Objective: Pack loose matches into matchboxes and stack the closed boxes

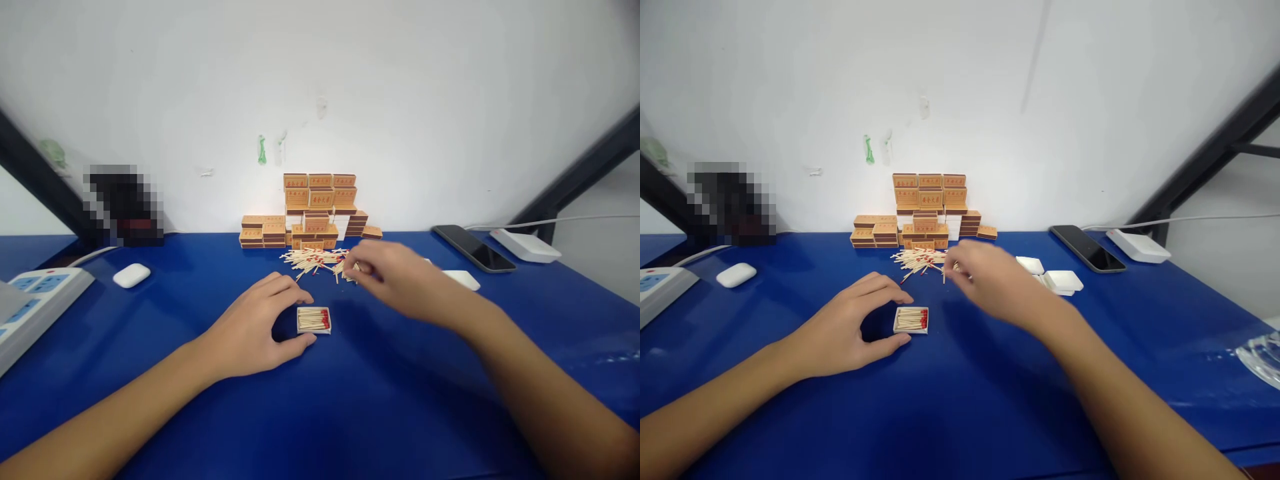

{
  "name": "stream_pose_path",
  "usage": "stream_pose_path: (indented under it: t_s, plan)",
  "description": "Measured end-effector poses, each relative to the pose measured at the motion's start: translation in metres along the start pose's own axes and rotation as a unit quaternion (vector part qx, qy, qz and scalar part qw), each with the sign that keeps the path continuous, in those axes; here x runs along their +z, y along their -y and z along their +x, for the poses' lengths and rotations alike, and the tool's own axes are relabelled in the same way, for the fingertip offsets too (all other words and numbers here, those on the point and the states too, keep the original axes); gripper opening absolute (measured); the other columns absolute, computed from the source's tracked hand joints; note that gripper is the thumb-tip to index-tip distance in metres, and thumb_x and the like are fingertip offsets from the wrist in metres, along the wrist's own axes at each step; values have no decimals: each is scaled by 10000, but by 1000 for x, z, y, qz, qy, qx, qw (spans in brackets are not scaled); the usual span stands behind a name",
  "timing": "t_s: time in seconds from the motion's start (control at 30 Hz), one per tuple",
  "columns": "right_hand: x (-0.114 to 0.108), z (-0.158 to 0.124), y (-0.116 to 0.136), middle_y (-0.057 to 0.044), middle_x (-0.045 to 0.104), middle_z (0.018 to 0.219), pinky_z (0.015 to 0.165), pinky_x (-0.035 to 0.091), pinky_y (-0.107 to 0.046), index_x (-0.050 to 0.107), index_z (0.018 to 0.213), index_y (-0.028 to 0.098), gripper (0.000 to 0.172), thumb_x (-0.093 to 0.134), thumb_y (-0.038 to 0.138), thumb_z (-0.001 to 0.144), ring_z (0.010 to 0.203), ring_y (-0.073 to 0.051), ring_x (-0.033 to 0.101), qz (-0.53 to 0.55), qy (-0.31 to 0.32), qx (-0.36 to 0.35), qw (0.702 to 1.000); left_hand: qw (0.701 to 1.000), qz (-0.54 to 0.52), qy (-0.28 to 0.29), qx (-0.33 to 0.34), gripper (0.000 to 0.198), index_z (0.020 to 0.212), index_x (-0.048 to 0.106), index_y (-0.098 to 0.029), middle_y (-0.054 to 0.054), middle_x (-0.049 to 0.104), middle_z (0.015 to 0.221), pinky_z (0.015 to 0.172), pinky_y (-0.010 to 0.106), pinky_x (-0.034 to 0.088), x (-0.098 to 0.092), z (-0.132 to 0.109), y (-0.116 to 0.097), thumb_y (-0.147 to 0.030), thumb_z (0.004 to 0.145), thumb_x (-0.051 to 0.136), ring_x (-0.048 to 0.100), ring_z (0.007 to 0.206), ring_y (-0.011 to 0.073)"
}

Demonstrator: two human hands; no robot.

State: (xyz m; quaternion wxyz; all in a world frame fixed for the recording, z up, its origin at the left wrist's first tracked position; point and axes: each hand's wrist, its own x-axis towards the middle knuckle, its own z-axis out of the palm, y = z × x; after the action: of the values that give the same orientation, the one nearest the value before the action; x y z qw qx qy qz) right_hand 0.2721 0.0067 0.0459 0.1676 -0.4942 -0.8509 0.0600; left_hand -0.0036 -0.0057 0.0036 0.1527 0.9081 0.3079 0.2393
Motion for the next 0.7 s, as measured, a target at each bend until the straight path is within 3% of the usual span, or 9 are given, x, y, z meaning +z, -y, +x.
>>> stream_pose_path:
  t_s: [0.07, 0.23, 0.53, 0.7]
  plan:
    - [-9, 2, -24, -54, 670, 889, 659, 398, -323, 691, 944, 206, 108, 584, 219, 940, 746, -192, 574, -46, -12, 49, 998, 1000, -8, -2, 16, 290, 1202, 682, -243, 63, 659, 1143, 961, 432, 522, -1, 0, 0, -332, 929, 726, 598, 1065, 240]
    - [-14, 5, -56, -66, 674, 928, 690, 437, -335, 748, 977, 220, 151, 666, 278, 864, 772, -207, 600, -41, 60, 87, 994, 999, -22, -4, 41, 141, 1060, 750, -235, 71, 642, 1126, 934, 426, 521, -1, -1, 0, -287, 932, 720, 599, 1031, 231]
    - [3, 8, -53, -67, 683, 886, 726, 431, -334, 694, 874, 190, 132, 565, 187, 902, 802, -201, 582, -26, 123, 40, 991, 999, -18, -20, 39, 187, 1082, 741, -226, 72, 656, 1115, 933, 427, 533, -4, 1, -3, -295, 908, 744, 608, 1037, 237]
    - [-2, 3, -39, -82, 679, 945, 755, 456, -347, 652, 909, 190, 156, 526, 263, 965, 833, -207, 586, 16, 107, 51, 993, 1000, -7, -14, 12, 351, 1212, 698, -236, 73, 675, 1158, 988, 458, 526, -4, -1, -1, -360, 892, 771, 607, 1093, 258]
